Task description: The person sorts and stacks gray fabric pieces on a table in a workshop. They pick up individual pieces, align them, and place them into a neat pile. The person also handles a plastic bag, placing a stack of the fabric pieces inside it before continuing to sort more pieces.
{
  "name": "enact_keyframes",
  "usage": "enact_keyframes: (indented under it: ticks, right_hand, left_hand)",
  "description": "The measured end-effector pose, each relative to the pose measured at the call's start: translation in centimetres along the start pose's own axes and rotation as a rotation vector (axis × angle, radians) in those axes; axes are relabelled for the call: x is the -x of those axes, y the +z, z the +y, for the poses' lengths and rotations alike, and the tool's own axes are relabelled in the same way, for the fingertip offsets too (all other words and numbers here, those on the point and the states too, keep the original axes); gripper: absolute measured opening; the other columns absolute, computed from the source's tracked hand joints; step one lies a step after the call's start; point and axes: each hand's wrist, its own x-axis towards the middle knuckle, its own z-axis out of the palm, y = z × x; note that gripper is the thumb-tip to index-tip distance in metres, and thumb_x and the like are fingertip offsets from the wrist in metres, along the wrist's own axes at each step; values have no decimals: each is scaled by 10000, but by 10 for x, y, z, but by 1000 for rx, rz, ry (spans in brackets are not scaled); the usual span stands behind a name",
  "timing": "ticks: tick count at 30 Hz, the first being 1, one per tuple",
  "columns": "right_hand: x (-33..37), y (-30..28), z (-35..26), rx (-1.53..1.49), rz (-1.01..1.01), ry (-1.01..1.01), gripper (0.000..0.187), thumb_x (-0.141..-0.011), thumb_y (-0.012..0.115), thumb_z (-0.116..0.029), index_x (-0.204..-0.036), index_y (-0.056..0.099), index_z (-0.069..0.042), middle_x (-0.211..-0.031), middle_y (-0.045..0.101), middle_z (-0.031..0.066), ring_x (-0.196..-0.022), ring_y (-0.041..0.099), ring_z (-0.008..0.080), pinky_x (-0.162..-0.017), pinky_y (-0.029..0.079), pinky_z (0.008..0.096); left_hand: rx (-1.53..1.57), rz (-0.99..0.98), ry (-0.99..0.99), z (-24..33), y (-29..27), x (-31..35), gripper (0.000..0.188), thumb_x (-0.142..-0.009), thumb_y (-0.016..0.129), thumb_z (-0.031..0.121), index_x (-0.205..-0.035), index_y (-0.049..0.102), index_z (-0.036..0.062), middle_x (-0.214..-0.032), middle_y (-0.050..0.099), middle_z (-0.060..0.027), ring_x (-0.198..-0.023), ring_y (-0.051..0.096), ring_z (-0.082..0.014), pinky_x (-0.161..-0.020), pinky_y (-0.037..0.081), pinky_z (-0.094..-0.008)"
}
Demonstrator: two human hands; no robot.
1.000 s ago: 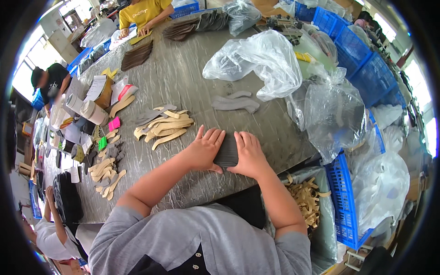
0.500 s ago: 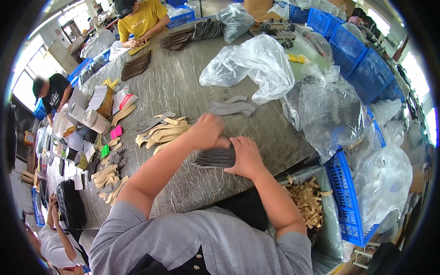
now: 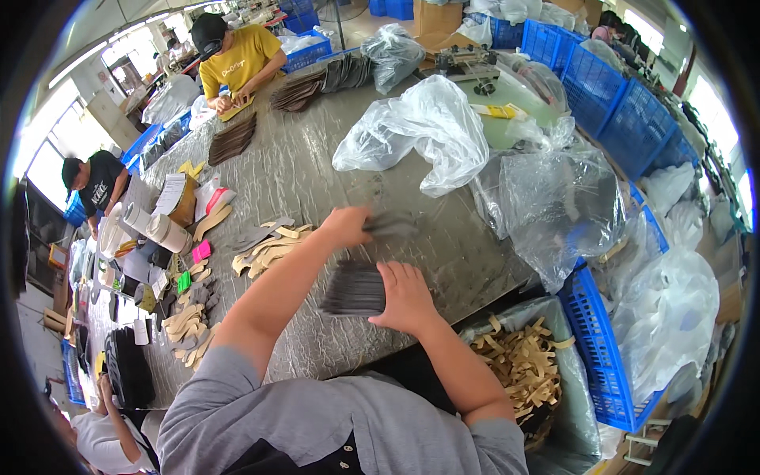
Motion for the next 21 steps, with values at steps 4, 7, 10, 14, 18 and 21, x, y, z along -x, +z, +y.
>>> enact_keyframes:
  ticks: [4,7,10,14,18,21]
  right_hand:
    - [13,-1,-21,-9,-68,-3,1023,-532,910,-355,-1366,435,0,-1320,453,169,-1244,431,347,-1064,356,459]
    - [14,-3,-27,-4,-52,16,1035,-535,909,-356,-1384,436,-3,-1379,393,178,-1287,389,362,-1090,344,460]
    - [13,-5,-25,40,-10,-29,1131,-526,914,-371,-1447,364,-12,-1502,261,204,-1374,292,413,-1140,280,519]
    - [8,-9,-19,156,-22,-40,1243,-514,911,-439,-1503,274,-38,-1568,161,236,-1434,192,453,-1155,214,579]
    - [3,-6,-9,185,-204,3,1300,-532,883,-527,-1528,204,-39,-1568,123,266,-1438,179,466,-1171,190,566]
    - [-2,-2,-8,154,-233,-17,1335,-543,883,-523,-1537,138,-33,-1576,70,277,-1448,158,459,-1180,176,558]
  left_hand:
    - [12,23,195,-12,20,64,401,-821,723,276,-1114,592,36,-1100,651,-198,-1047,611,-377,-899,460,-481]
    - [235,107,204,-14,32,94,309,-887,652,250,-1104,589,40,-1061,650,-193,-1023,610,-375,-904,449,-471]
    - [267,228,167,-13,41,106,238,-928,593,222,-1087,599,45,-1049,649,-168,-1040,594,-355,-915,432,-475]
    - [80,376,158,-5,55,114,187,-936,571,186,-1054,621,49,-1047,651,-132,-1069,567,-323,-916,423,-476]
    - [229,500,133,-18,72,101,157,-925,579,168,-1013,661,67,-1040,654,-114,-1064,569,-312,-913,427,-455]
    - [555,510,200,-30,77,90,149,-909,591,143,-1007,686,82,-1035,656,-109,-1062,571,-308,-915,429,-442]
